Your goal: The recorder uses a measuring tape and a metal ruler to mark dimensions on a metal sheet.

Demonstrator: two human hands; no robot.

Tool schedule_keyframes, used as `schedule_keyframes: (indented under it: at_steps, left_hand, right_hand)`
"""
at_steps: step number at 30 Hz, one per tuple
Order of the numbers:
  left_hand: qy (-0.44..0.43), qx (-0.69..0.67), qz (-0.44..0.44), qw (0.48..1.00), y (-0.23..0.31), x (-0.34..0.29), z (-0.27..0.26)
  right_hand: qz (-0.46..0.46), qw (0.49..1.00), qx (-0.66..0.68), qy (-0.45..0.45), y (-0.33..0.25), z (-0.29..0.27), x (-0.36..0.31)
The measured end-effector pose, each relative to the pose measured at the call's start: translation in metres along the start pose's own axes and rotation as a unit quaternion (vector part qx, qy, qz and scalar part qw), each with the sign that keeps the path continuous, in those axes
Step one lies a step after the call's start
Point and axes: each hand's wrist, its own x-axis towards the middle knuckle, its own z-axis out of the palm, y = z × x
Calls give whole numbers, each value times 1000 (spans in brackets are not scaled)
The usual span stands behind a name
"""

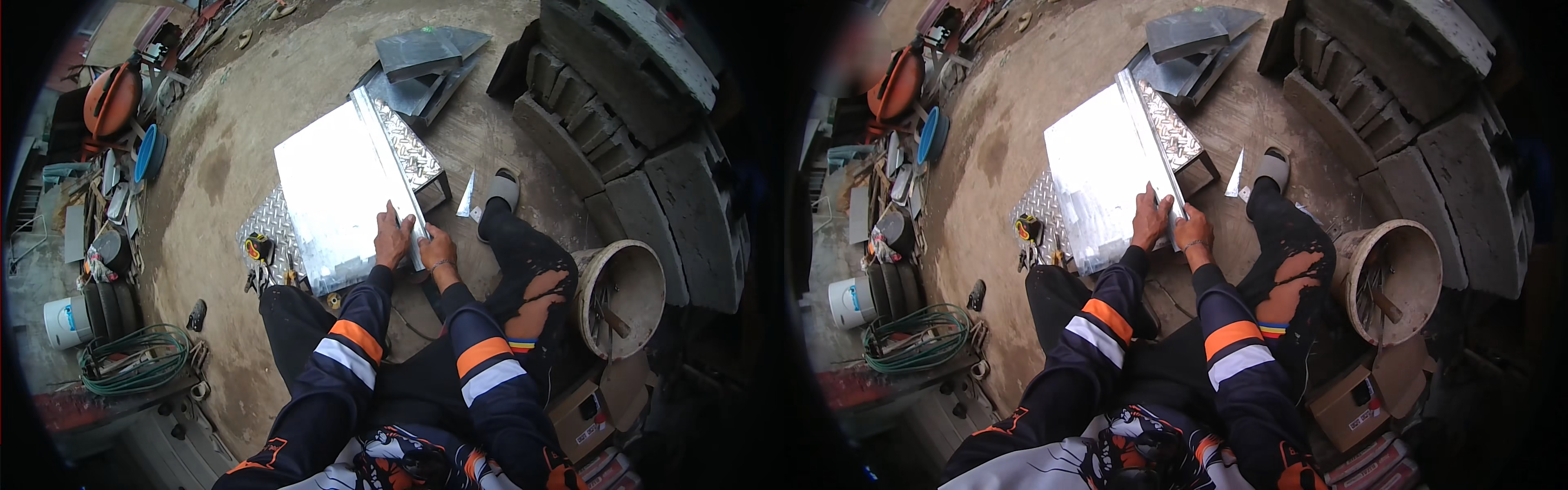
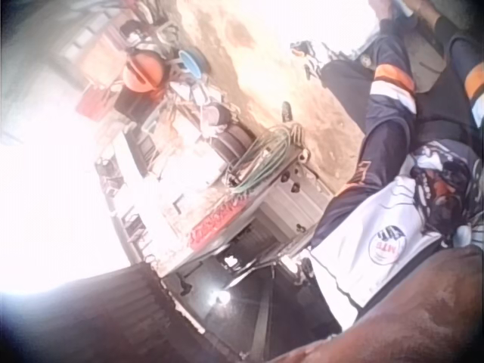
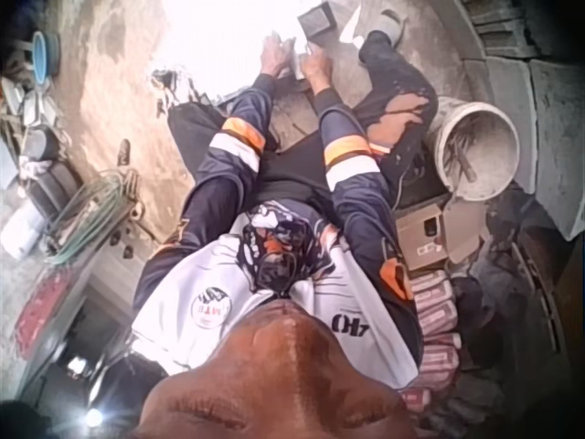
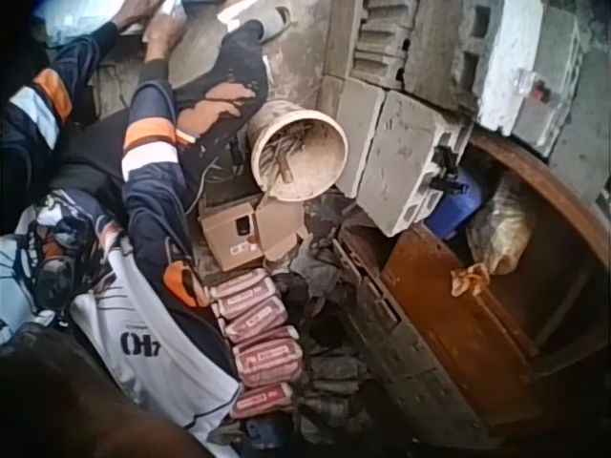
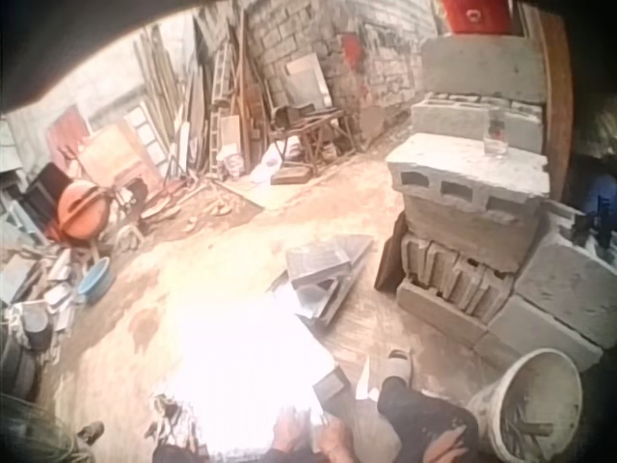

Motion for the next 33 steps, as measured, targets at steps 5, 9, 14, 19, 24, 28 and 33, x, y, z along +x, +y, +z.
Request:
schedule_keyframes:
  at_steps: [5, 9, 14, 19, 24, 28, 33]
  left_hand:
    - [9, 8, 6, 1000, 3, 1, 3]
    - [2, 2, -1, 1000, 4, 1, 3]
    - [-1, 11, -6, 1000, 4, 1, 2]
    - [6, 6, 9, 1000, 4, 2, 3]
    - [-3, 8, 6, 1000, 4, 3, 3]
    - [1, 12, 21, 1000, 4, 3, 4]
    - [-7, 4, 15, 1000, 4, 3, 2]
  right_hand:
    - [-19, 999, 29, 12, 11, 5, 10]
    - [-8, 999, 49, 10, 16, 8, 15]
    - [-17, 999, 33, 7, 13, 5, 12]
    - [-20, 999, 34, -6, 14, 5, 15]
    - [-27, 1000, -3, 8, 16, 10, 13]
    - [25, 999, -9, 29, 25, 6, 11]
    - [58, 997, -27, -30, 29, -9, -2]
